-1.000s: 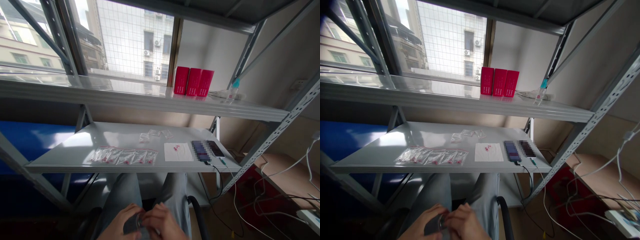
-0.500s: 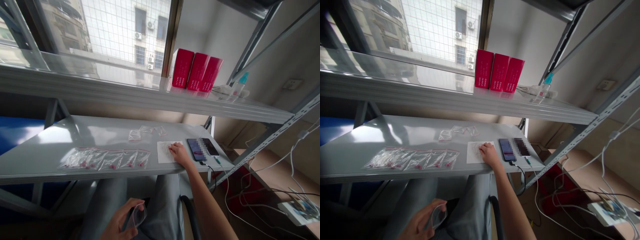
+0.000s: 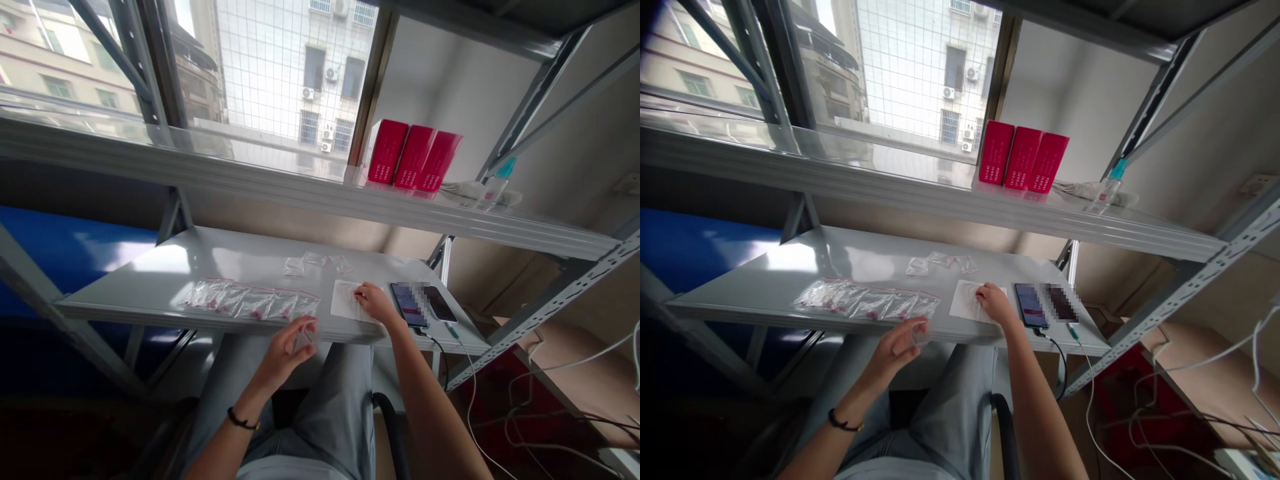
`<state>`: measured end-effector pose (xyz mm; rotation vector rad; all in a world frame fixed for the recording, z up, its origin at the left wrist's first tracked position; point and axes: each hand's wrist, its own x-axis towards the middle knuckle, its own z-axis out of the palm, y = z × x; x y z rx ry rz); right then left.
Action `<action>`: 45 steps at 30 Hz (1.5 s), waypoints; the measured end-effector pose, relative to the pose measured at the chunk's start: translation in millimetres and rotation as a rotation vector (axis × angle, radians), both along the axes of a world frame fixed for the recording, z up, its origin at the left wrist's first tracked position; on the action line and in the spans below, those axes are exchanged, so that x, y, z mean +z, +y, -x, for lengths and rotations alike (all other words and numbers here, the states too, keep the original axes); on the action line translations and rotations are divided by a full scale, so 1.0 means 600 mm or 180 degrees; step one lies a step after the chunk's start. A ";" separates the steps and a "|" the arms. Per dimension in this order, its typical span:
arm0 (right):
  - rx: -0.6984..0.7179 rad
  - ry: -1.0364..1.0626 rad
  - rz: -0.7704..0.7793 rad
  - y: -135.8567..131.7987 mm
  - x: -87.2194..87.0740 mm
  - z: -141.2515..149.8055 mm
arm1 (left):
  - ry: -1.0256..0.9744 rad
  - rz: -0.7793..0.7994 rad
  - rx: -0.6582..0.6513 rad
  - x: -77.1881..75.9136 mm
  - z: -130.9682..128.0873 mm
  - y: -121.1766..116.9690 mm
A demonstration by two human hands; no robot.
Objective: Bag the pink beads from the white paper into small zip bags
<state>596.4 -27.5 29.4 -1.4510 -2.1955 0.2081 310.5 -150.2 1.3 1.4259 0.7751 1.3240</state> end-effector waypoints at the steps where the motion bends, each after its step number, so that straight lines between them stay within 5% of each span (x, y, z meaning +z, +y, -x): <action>1: -0.0022 0.0032 -0.0040 -0.010 0.012 0.005 | 0.0046 0.0008 0.0077 0.005 -0.006 0.007; 4: 0.0131 0.0449 -0.0212 -0.059 0.052 0.029 | 0.0307 0.0082 0.0311 0.014 -0.021 0.019; 8: 0.1099 0.1444 -0.0163 -0.150 0.089 0.077 | 0.0313 0.0129 0.0248 0.015 -0.033 0.013; 14: 0.1724 0.1487 0.0021 -0.201 0.063 0.116 | 0.0203 0.0200 -0.0076 -0.009 -0.033 -0.002; 16: 0.1327 0.1510 -0.0083 -0.177 0.043 0.104 | 0.0197 0.0356 -0.0081 -0.020 -0.028 -0.002; 20: -0.0774 0.0861 -0.0276 -0.093 0.007 0.057 | 0.0097 0.0660 0.0123 -0.037 -0.022 0.003; 22: -0.1214 0.0520 -0.0154 -0.055 -0.006 0.039 | 0.0054 0.0708 0.0117 -0.039 -0.023 0.005; 30: -0.1208 -0.0199 0.0130 -0.005 -0.026 0.043 | 0.0004 0.0669 0.0152 -0.012 -0.034 -0.001; 38: -0.1117 -0.0575 0.0177 0.015 -0.011 0.040 | -0.0092 0.0581 0.0221 0.022 -0.034 0.010; 45: -0.1029 -0.0526 0.0180 0.015 -0.004 0.054 | -0.0181 0.0533 0.0207 0.011 -0.027 0.008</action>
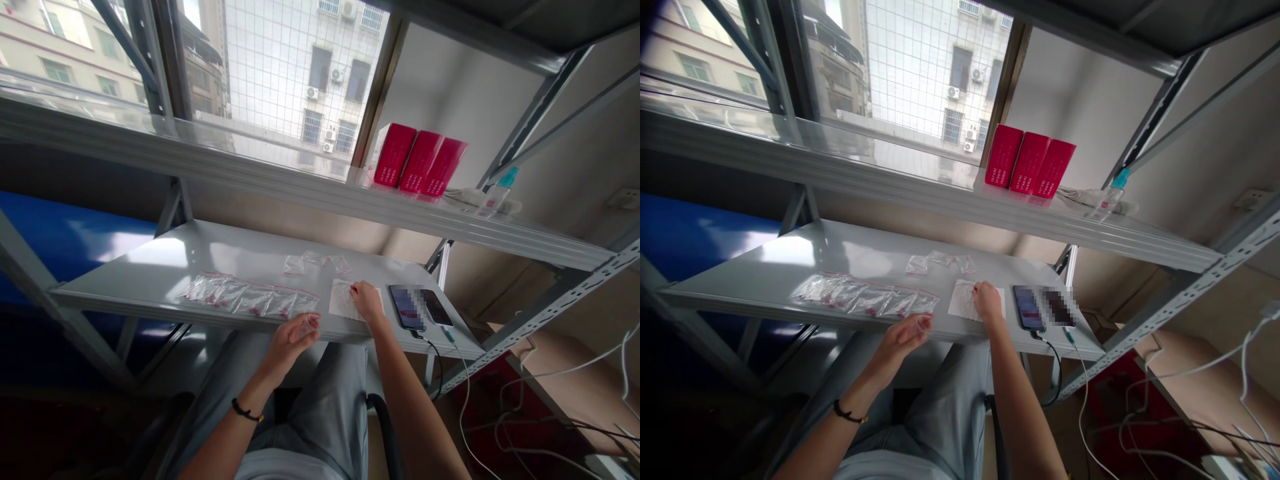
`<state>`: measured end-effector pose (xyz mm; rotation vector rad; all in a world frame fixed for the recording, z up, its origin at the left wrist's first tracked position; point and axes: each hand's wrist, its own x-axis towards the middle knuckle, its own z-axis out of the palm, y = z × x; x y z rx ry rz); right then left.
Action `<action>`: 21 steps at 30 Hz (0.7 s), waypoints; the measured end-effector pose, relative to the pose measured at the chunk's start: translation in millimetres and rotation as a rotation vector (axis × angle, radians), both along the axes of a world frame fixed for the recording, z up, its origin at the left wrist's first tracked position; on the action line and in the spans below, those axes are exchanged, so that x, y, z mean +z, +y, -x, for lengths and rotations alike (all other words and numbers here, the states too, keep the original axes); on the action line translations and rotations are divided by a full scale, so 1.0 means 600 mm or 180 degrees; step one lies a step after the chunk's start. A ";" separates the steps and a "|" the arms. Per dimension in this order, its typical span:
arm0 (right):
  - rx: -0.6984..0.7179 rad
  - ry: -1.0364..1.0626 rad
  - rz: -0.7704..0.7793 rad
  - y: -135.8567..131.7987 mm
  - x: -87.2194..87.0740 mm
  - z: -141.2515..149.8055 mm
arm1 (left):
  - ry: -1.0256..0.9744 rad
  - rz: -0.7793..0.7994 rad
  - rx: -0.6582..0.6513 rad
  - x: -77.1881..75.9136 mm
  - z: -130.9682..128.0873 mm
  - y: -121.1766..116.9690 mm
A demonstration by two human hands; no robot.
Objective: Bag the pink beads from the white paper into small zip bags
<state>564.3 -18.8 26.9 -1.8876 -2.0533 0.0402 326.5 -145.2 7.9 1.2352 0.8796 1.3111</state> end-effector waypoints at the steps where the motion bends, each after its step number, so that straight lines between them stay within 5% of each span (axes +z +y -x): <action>1: 0.0012 0.0039 0.0001 -0.001 0.001 0.002 | -0.0044 -0.0038 -0.0043 -0.003 0.002 0.000; 7: 0.0381 0.0497 -0.0146 -0.040 0.047 0.011 | -0.0590 -0.0176 -0.0402 -0.009 0.012 0.006; 14: 0.2535 0.1675 -0.0316 -0.161 0.134 0.081 | -0.0839 0.0017 -0.0395 -0.005 0.005 0.003; 21: 0.2865 0.1936 -0.0174 -0.189 0.098 0.109 | -0.0994 0.0173 -0.0360 -0.019 0.011 -0.020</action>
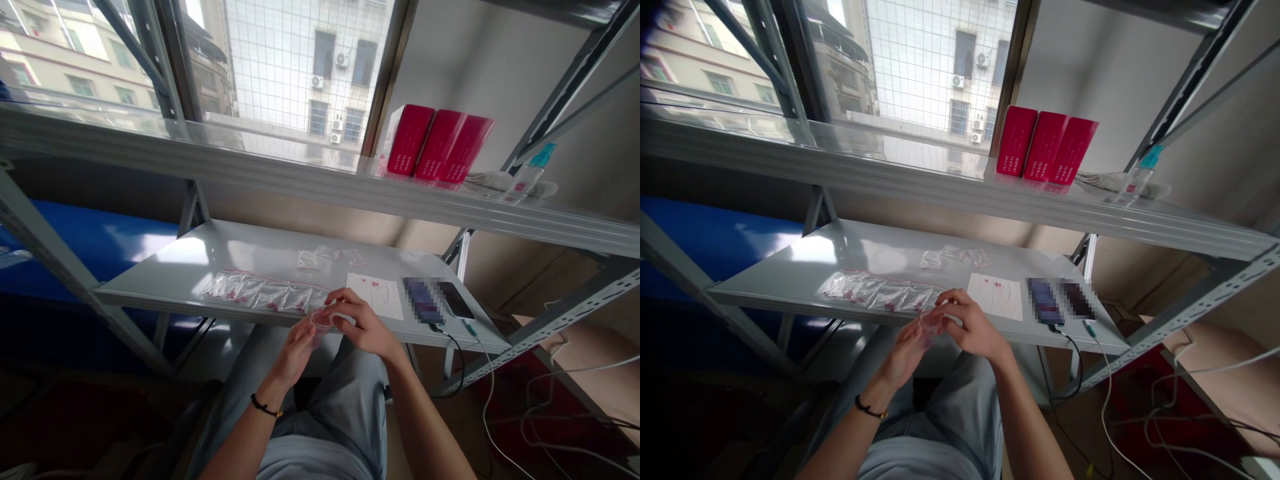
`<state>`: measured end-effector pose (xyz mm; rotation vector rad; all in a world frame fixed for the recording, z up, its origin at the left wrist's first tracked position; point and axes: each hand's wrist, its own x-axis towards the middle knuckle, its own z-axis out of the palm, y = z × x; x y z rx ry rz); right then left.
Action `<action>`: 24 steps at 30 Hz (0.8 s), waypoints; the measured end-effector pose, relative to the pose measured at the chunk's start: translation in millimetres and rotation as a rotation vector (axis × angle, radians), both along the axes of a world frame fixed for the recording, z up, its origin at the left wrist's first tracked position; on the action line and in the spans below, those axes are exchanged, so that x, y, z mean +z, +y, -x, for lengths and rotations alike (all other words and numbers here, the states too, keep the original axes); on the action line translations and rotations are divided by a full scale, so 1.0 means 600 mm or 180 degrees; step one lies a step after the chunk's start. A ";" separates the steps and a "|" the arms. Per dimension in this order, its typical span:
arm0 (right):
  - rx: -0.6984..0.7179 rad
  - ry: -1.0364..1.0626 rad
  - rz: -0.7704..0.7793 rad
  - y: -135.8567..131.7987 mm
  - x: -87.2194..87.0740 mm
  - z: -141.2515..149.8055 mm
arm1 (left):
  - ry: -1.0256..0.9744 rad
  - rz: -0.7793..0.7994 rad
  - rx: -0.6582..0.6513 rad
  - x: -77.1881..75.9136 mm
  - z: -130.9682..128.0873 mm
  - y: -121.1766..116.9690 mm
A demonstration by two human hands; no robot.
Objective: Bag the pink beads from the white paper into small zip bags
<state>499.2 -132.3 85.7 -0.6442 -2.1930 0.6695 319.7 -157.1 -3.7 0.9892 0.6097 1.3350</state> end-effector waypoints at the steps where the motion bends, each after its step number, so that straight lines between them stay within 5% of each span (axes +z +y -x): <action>1: 0.0018 0.0048 0.0063 -0.004 -0.011 -0.003 | -0.0003 0.0059 0.0006 -0.005 0.004 -0.004; 6: -0.0101 0.0192 0.0467 -0.041 -0.070 -0.008 | 0.0949 -0.0060 -0.0016 -0.013 0.026 -0.032; 11: -0.0476 0.0347 0.0863 -0.077 -0.121 0.006 | 0.2274 -0.0562 0.0559 -0.013 0.041 -0.053; 17: -0.0742 0.1167 0.1833 -0.094 -0.177 0.024 | 0.2476 -0.0688 0.0790 -0.025 0.057 -0.059; 24: -0.0827 0.1278 0.1762 -0.097 -0.189 0.021 | 0.2610 -0.0780 0.0773 -0.018 0.056 -0.062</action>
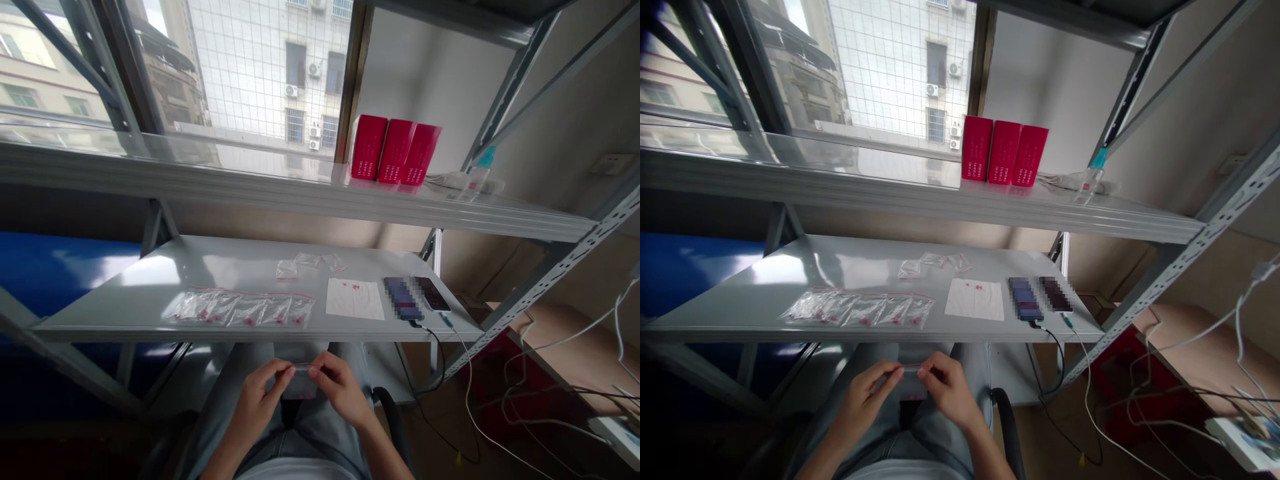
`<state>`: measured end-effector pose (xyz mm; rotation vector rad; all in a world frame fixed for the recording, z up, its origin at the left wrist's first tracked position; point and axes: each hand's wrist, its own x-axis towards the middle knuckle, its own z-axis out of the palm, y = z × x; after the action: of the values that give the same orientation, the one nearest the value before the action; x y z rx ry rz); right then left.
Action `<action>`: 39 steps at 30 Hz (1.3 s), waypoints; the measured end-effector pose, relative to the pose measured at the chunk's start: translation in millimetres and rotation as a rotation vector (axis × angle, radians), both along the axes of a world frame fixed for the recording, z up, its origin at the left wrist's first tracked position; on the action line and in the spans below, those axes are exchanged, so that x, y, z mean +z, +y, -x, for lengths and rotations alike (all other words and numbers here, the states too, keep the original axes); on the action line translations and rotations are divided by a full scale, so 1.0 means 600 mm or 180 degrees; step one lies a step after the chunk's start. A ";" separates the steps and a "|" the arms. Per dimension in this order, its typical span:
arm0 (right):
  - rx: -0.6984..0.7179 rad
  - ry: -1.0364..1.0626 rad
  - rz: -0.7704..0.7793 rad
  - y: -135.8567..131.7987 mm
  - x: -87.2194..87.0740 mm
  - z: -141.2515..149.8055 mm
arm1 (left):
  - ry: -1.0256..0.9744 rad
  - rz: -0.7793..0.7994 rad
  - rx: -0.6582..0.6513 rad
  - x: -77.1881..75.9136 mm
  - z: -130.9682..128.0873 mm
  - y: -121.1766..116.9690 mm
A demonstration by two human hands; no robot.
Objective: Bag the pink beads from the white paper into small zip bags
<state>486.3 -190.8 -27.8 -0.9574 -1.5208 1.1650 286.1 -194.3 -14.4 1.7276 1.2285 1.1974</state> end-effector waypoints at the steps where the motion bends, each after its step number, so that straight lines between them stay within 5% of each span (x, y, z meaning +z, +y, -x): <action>1: -0.0075 -0.0048 -0.0076 -0.001 0.000 -0.001 | 0.0015 -0.0029 -0.0007 0.001 -0.002 -0.001; 12: 0.0026 -0.0066 -0.0017 0.000 -0.036 0.012 | 0.0167 -0.0092 -0.0039 -0.002 -0.009 -0.018; 21: 0.0101 -0.0131 0.0068 -0.006 -0.039 0.028 | 0.0472 -0.0069 -0.0186 -0.016 -0.015 -0.019; 26: -0.0087 0.0280 0.0112 0.005 -0.023 -0.007 | 0.0444 -0.0247 -0.0082 0.039 0.014 -0.019; 31: -0.1684 0.1446 -0.0039 0.020 -0.033 -0.133 | 0.0543 -0.0505 0.0798 0.142 0.139 0.106; 35: -0.1358 0.0918 0.0479 0.002 -0.075 -0.156 | 0.1909 -0.0196 0.0725 0.161 0.203 0.249; 39: -0.1012 0.0214 0.0457 -0.007 -0.097 -0.136 | 0.2447 -0.0136 0.0797 0.137 0.209 0.312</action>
<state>567.8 -194.7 -86.0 -1.1956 -1.1915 1.0738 160.6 -7.3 67.8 2.2071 1.9125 0.6829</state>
